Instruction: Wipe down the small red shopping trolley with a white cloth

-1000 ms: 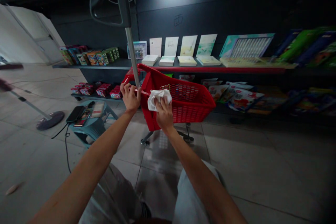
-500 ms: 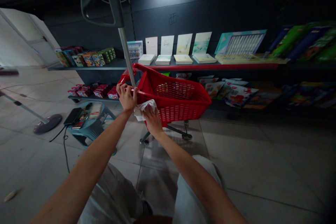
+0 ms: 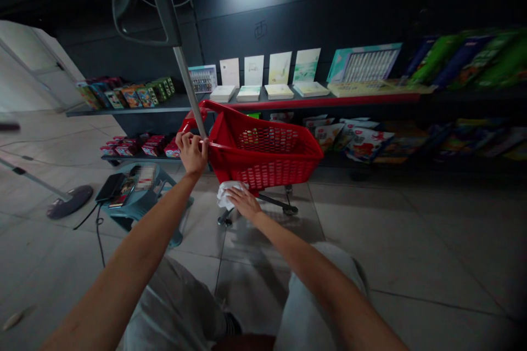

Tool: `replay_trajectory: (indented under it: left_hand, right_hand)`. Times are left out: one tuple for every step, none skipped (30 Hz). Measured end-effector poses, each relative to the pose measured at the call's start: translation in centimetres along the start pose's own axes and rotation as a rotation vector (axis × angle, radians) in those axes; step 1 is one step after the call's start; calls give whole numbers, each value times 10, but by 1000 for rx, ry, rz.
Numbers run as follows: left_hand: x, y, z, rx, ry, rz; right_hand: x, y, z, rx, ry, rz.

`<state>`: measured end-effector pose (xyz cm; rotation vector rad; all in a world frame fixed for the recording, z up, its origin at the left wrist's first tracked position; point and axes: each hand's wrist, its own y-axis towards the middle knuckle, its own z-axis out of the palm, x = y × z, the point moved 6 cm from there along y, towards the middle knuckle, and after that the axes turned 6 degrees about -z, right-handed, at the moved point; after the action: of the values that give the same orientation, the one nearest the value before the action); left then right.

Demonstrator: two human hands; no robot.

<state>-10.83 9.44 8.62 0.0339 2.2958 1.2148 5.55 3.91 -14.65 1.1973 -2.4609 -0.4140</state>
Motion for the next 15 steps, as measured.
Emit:
replay_trajectory:
  left_hand:
    - [1,1,0,4,6,5]
    - [1,1,0,7,10,8]
    - [1,1,0,10,13,7]
    - [2,2,0,11,14,6]
    - [2,2,0,12,17,4]
    - [1,2,0,12,21,4]
    - [1,2,0,13,25,8]
    - [1,2,1,14,29,13]
    - [1,2,1,17,31,17]
    - [2,3,1,23,30,19]
    - [3,3,2,29,26,19]
    - [4,3,2,36,20,16]
    - [4,4,3,42,13,11]
    - [5,4,3,47,4,7]
    - [5,4,3,52,-6,7]
  right_hand:
    - [-3,-3,-5,7,-31,-6]
    - [-7,-6,-12,10,-65,-8]
    - [-11,-10,-20,8,-99,-4]
    - [-15,-14,-29,0,-133,3]
    - [-19,-18,-39,-11,-167,11]
    - [-23,-23,-48,-25,-198,23]
    - [-28,-28,-58,-40,-225,36]
    - [-33,-33,-67,-53,-245,50]
    - [-38,-39,-75,-64,-257,63]
    - [-44,-45,-84,-74,-261,78]
    - [-50,-51,-92,-85,-258,95]
    - [-58,-57,-100,-100,-249,117]
    - [-65,-65,-108,-121,-233,145]
    - [-74,-73,-118,-153,-215,186]
    - [-84,-82,-129,-195,-200,240]
